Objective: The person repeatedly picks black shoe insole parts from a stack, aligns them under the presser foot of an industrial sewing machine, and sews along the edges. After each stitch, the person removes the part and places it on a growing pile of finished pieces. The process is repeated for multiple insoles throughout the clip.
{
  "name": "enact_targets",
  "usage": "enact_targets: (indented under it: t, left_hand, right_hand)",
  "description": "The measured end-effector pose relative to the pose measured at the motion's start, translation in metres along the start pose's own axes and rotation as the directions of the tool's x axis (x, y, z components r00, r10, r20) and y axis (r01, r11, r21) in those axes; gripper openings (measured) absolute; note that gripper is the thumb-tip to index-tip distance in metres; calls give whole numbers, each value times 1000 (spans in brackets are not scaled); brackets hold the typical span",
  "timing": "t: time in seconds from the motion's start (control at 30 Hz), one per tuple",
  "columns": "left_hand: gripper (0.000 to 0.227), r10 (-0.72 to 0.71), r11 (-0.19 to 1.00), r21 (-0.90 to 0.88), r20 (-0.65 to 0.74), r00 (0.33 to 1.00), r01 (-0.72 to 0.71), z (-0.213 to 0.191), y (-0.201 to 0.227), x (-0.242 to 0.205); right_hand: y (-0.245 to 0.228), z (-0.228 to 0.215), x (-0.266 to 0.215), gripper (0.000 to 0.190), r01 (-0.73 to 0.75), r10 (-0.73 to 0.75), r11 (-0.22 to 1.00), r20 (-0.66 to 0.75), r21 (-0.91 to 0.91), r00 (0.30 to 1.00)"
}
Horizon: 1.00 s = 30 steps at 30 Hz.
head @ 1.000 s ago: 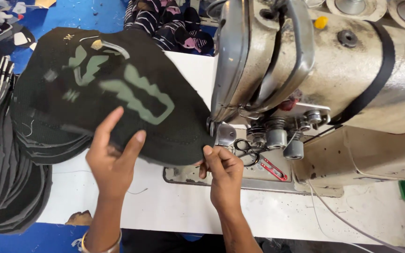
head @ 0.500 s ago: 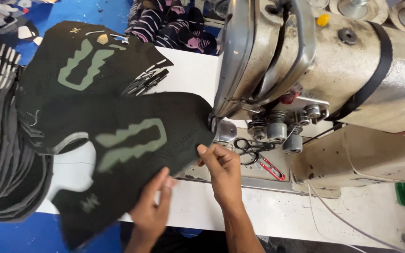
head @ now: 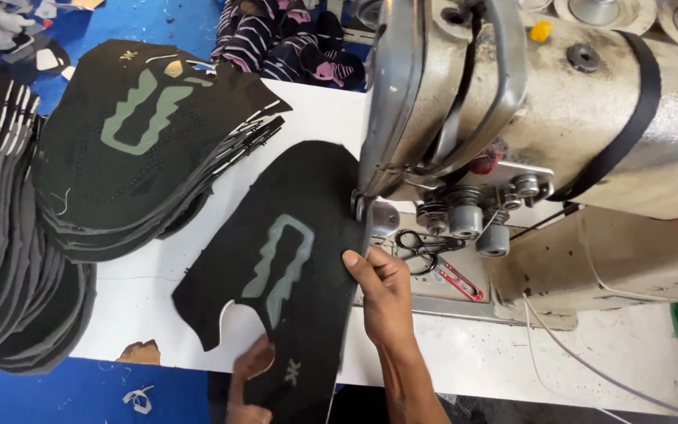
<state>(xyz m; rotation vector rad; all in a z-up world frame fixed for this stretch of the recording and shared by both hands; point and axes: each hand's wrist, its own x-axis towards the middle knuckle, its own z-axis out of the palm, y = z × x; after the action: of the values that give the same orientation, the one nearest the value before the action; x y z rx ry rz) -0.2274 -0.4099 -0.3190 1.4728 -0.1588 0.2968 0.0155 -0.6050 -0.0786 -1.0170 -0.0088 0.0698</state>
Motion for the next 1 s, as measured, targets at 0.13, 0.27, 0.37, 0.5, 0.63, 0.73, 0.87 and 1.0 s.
enact_targets:
  t: [0.13,0.27,0.37,0.5,0.63,0.73,0.87,1.0]
  left_hand:
    - [84,-67,973,-222,-7,998,63,0,85,149]
    - [52,-733,383,-567,294,613,730,11,141,203]
    - [37,-460,877,-68,171,871,476,12,139,212]
    - [37,-306,937,196,67,950,288,36,180,240]
    - [43,-222,964,154,30,975,215,49,201,266]
    - [42,-227,956,203,58,972,211,49,193,275]
    - [40,-238,962,154,69,969,225,59,204,297]
    - [45,-186,977,117,70,980,177,64,207,315]
  right_hand:
    - [15,-8,-5,22,-13,9,984,-22,-176,1000]
    - [15,-4,-18,25,-27,24,975,-14,-222,1000]
    - [6,6,-24,23,-50,48,969,-14,-242,999]
    - [16,-7,-25,30,-13,7,953,-20,-304,1000]
    - [19,-15,-25,34,44,-42,931,12,-361,999]
    - [3,-1,-20,28,19,-26,927,-13,-374,1000]
    - [0,-1,-13,24,-9,-2,945,-34,-326,999]
    - [5,-8,-8,26,59,-60,951,9,-303,998]
